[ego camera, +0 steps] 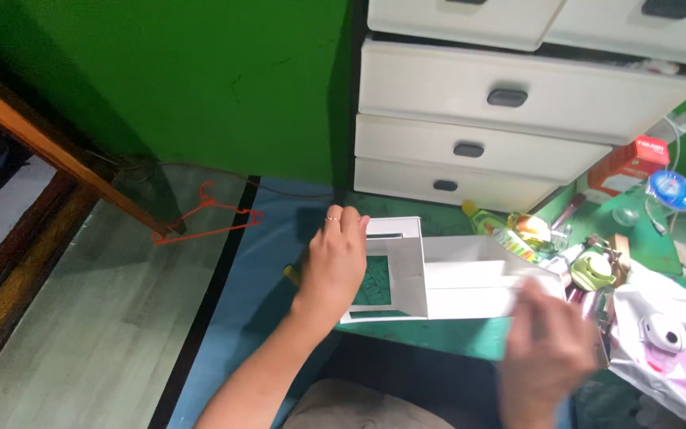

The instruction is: Cleaning and assembling a modular plastic desk organizer and putting away stationary items.

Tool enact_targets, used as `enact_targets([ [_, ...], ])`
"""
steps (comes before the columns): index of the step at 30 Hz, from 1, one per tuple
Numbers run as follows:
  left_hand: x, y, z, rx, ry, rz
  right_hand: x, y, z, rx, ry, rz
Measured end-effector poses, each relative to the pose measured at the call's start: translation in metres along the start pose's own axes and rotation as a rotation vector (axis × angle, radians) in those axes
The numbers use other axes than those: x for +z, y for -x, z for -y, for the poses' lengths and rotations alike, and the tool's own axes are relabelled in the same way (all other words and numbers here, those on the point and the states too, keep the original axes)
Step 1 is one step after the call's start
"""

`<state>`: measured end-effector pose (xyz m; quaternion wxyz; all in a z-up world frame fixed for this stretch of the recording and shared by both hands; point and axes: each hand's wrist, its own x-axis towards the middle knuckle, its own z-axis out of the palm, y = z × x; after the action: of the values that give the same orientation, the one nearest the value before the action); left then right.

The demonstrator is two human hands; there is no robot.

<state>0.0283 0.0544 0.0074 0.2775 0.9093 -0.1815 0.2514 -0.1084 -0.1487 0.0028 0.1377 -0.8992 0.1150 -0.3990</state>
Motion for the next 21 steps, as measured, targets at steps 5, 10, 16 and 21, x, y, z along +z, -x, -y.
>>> enact_targets([
  [5,-0.004,-0.001,-0.007,-0.037,-0.06,0.023,0.007,0.006,0.043,-0.02,-0.266,0.046],
  [10,-0.002,0.0,0.003,0.06,0.064,-0.015,-0.002,-0.004,-0.032,0.176,-0.006,-0.088],
  [16,0.005,-0.006,0.006,-0.007,0.118,0.005,0.014,0.008,0.037,-0.018,-0.277,0.067],
  [21,0.007,-0.011,0.022,-0.055,0.255,0.024,0.004,-0.005,-0.012,0.046,-0.091,0.088],
])
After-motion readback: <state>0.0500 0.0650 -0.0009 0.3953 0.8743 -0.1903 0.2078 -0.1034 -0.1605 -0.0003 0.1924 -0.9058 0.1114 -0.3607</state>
